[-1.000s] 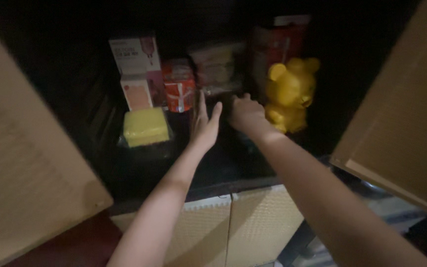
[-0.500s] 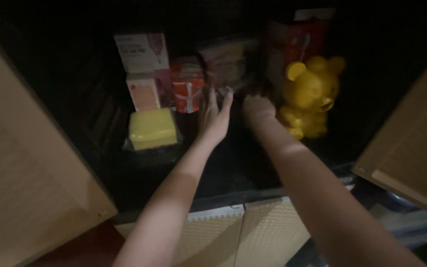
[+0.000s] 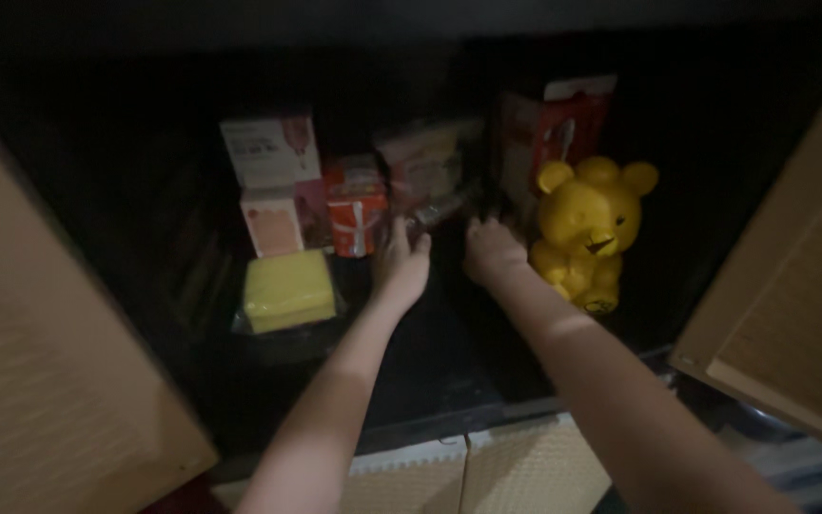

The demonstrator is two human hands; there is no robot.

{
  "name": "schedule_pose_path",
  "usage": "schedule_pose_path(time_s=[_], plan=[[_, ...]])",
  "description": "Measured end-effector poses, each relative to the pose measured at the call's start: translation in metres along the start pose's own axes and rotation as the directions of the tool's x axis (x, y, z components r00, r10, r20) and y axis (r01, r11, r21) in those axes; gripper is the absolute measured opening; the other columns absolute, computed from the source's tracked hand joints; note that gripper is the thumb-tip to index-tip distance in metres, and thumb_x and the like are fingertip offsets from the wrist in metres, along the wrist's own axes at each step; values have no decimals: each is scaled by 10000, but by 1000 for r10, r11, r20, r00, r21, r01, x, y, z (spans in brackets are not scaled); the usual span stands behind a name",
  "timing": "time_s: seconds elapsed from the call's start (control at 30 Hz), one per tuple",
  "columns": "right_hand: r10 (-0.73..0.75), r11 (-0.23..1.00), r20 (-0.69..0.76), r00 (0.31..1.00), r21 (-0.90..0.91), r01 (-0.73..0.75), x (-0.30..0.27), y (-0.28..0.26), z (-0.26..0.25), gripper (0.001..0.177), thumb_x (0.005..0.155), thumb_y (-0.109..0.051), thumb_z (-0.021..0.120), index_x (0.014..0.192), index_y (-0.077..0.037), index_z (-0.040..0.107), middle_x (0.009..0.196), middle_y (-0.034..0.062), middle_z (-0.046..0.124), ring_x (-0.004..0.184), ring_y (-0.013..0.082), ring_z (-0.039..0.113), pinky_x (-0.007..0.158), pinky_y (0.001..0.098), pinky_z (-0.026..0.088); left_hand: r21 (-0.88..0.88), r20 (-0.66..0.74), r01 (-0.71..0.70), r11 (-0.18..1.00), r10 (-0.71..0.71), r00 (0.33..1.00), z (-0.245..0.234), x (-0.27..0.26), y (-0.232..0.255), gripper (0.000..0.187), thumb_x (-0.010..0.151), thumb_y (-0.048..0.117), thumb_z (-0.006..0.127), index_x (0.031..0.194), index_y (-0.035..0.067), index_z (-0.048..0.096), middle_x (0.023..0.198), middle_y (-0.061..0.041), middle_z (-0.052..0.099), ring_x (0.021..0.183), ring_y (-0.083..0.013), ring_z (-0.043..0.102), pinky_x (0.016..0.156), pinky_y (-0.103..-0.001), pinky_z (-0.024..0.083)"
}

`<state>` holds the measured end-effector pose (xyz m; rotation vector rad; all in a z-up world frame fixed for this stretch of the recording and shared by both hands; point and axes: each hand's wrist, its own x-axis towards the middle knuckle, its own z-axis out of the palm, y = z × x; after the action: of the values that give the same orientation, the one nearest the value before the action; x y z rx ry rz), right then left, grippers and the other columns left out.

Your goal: The person sits on the floor and places various items into a cabinet. They handle a yellow bear figurine, a yellow tube, an orange pouch, a small white bottle, and a clear plastic container, arranging them on the shelf before closing the cabinet doors.

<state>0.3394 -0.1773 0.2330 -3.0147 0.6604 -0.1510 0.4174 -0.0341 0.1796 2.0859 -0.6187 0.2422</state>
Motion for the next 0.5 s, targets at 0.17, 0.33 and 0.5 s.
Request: schedule_pose_path(time_s=[0.17,0.33,0.5], plan=[[-15,1000,44,999,-9,15,6,1,-2,636,951,-166,599,1523,-11,367,1579,278,362,1394,398,487,1111,461,460,259,342,-133,957,38,939,28,43,-9,628,1027,291,460,1590,74,285,1692,-144,228,1565,-342,200,1252,-479,230],[-60,998,-5,998,-14,60,7,9,9,678,968,-147,547,1565,9,266,1630,274,258,1392,402,468,1092,473,453,491,432,-121,863,-120,894,38,63,0,649,1040,377,391,1619,140,217,1714,-87,132,1570,-310,150,1239,-510,201],[-64,998,19,998,-28,65,3,8,7,695,967,-142,539,1584,15,262,1627,268,297,1391,382,499,1094,462,467,619,377,-40,784,-253,891,35,66,8,626,1039,416,352,1593,149,239,1707,-59,60,1570,-311,24,1202,-535,171]])
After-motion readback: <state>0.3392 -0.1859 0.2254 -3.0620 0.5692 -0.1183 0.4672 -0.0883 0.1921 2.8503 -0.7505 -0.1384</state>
